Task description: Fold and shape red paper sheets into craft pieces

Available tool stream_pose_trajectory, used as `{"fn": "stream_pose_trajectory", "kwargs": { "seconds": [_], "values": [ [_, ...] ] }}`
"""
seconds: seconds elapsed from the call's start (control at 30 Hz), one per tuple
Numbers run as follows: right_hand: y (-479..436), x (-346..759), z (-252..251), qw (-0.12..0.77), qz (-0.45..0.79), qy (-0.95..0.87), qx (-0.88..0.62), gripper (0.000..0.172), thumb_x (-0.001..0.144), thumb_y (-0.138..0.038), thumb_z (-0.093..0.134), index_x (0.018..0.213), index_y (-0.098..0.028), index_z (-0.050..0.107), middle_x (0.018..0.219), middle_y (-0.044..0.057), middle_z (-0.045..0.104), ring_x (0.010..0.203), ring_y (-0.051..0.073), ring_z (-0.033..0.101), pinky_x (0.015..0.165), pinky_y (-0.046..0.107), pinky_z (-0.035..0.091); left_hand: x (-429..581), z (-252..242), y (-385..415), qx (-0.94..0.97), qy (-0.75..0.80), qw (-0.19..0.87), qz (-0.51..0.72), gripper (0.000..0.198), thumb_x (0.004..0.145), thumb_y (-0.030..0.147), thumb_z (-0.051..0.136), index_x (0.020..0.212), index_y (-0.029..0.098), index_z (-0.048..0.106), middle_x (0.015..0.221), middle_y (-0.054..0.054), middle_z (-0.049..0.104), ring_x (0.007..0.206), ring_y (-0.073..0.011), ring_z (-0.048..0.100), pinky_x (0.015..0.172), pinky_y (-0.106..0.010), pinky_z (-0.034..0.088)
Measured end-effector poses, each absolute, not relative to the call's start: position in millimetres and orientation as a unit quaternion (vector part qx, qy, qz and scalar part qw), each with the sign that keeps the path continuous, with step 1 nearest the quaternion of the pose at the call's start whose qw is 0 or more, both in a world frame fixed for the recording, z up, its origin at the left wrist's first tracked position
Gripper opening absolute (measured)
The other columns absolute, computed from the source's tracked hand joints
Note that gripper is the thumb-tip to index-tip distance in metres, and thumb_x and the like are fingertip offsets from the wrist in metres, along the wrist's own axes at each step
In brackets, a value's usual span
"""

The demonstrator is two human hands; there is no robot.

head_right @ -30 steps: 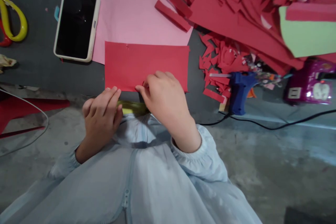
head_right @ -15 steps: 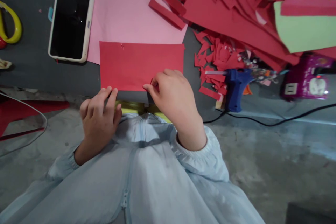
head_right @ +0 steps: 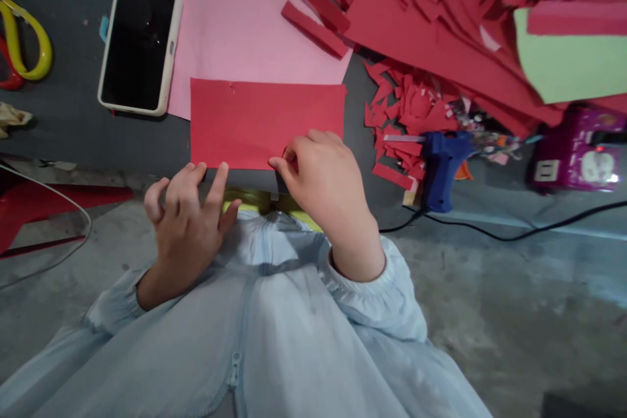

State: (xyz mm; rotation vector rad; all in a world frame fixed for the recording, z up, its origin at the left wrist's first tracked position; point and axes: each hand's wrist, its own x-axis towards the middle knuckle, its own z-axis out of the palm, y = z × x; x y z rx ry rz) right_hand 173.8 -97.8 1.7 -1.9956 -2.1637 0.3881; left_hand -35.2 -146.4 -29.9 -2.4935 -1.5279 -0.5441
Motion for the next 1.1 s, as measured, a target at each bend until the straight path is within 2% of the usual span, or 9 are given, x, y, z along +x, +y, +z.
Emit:
{"fn": "stream_pose_trajectory", "kwargs": {
  "seconds": [0.27,0.5,0.67,0.8,0.93,1.1],
  "values": [
    [-98.1,176.1,-0.4,0.088,0.139,-0.73,-0.664,0.025,0.093,-0.037,0.059,0.074,-0.021,0.062,0.077,0.008,0.065,0.077,0.024,0.056,0.069,0.036,0.036,-50.8,-19.4,-144.8,-0.816,-0.533,0.121,-0.185,0.046,0.094,0.039,0.06,0.136,0.022,0.058,0.119,-0.015,0.067,0.13,-0.0318,0.055,0.11,-0.051,0.031],
    [-97.9,174.9,0.5,0.086,0.147,-0.726,-0.666,0.024,0.093,-0.036,0.058,0.075,-0.02,0.063,0.077,0.008,0.066,0.078,0.025,0.058,0.07,0.037,0.037,-51.5,-20.7,-145.9,-0.808,-0.549,0.107,-0.187,0.044,0.093,0.033,0.059,0.136,0.024,0.057,0.117,-0.013,0.067,0.129,-0.0309,0.056,0.11,-0.051,0.031],
    [-97.6,175.1,0.6,0.084,0.144,-0.728,-0.665,0.024,0.093,-0.035,0.059,0.075,-0.02,0.063,0.077,0.008,0.065,0.078,0.025,0.057,0.07,0.036,0.036,-54.0,-26.3,-147.1,-0.802,-0.554,0.099,-0.2,0.049,0.093,0.03,0.058,0.14,0.016,0.053,0.119,-0.016,0.065,0.131,-0.0325,0.053,0.111,-0.051,0.031],
    [-97.6,175.7,-0.3,0.085,0.141,-0.73,-0.663,0.026,0.093,-0.037,0.058,0.074,-0.02,0.062,0.077,0.008,0.065,0.077,0.024,0.056,0.069,0.036,0.035,-53.6,-30.2,-147.8,-0.793,-0.561,0.089,-0.219,0.051,0.094,0.032,0.057,0.142,0.017,0.05,0.122,-0.017,0.064,0.133,-0.0344,0.052,0.112,-0.054,0.03],
    [-97.3,175.5,-1.1,0.088,0.14,-0.729,-0.664,0.027,0.093,-0.039,0.059,0.074,-0.02,0.063,0.076,0.008,0.065,0.077,0.024,0.056,0.069,0.036,0.035,-43.4,-29.5,-149.2,-0.796,-0.552,0.072,-0.239,0.057,0.093,0.033,0.059,0.145,0.011,0.047,0.125,-0.021,0.063,0.133,-0.0351,0.051,0.111,-0.05,0.033],
    [-97.3,174.5,-1.1,0.097,0.136,-0.73,-0.663,0.026,0.094,-0.038,0.058,0.075,-0.021,0.064,0.078,0.008,0.065,0.078,0.024,0.056,0.071,0.036,0.036,-31.9,-30.0,-147.6,-0.847,-0.492,0.05,-0.195,0.059,0.095,0.03,0.057,0.147,0.007,0.043,0.131,-0.021,0.063,0.131,-0.0298,0.055,0.116,-0.043,0.031]
  ]
}}
